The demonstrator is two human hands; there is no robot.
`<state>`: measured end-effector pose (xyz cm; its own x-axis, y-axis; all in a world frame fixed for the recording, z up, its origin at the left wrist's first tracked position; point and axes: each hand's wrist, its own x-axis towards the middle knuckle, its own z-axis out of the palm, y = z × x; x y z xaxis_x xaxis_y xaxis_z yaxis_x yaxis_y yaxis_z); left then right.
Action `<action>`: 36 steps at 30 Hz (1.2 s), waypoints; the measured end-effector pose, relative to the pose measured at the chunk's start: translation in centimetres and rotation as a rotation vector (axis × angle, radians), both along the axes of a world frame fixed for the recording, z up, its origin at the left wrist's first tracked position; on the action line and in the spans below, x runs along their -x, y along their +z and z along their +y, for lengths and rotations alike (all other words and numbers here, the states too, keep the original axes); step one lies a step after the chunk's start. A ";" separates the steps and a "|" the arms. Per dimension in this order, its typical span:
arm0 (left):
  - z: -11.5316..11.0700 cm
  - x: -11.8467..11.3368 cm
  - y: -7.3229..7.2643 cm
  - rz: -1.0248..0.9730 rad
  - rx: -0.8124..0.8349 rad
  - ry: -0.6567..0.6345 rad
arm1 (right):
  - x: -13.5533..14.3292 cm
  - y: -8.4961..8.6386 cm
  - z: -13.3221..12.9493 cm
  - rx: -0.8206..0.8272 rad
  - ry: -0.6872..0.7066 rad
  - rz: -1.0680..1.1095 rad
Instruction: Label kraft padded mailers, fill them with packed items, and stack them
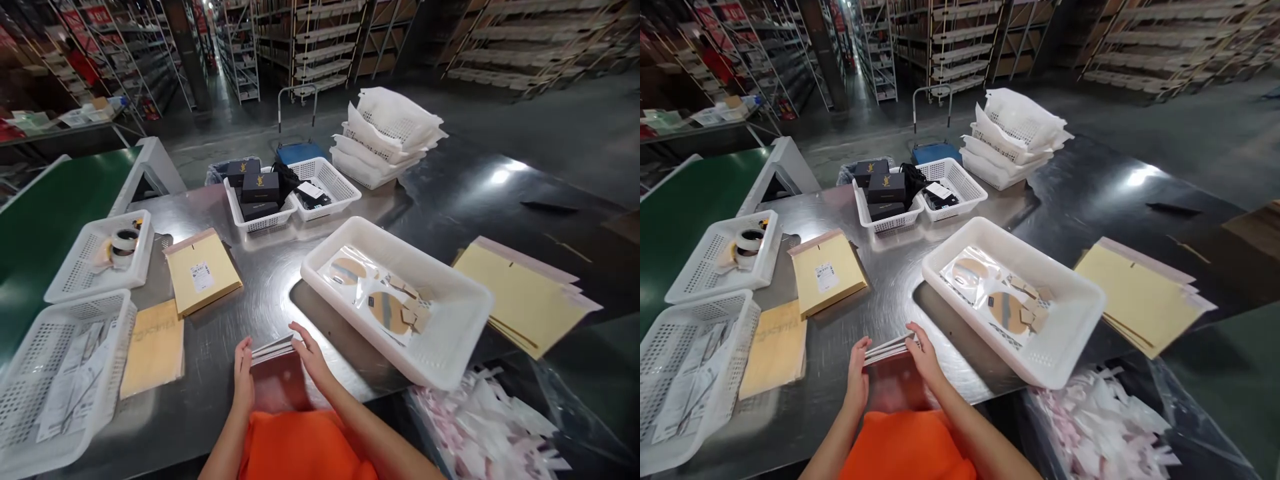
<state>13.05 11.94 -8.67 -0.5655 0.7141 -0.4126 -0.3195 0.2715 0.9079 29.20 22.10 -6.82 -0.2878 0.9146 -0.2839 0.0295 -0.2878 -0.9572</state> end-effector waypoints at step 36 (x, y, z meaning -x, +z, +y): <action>1.3 0.0 1.8 0.019 0.104 0.055 | -2.9 5.5 9.1 -0.327 0.417 -0.159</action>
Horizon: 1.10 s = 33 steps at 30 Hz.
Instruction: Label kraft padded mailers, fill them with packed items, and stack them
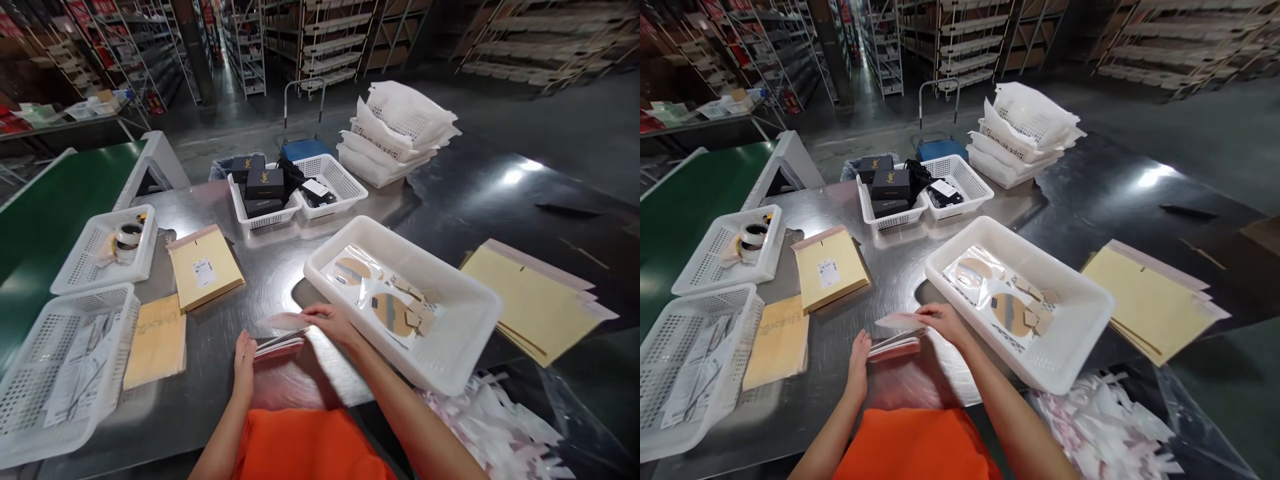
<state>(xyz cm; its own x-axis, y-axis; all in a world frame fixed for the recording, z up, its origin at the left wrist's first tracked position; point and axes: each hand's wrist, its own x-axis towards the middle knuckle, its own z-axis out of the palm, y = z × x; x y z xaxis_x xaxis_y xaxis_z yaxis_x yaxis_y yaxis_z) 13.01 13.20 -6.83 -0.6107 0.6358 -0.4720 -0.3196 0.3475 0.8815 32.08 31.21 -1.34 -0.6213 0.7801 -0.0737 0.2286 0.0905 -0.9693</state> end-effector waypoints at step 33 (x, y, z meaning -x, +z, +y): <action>0.4 0.6 0.2 -0.031 -0.168 -0.089 | 0.7 -0.3 -5.3 -0.608 0.069 -0.036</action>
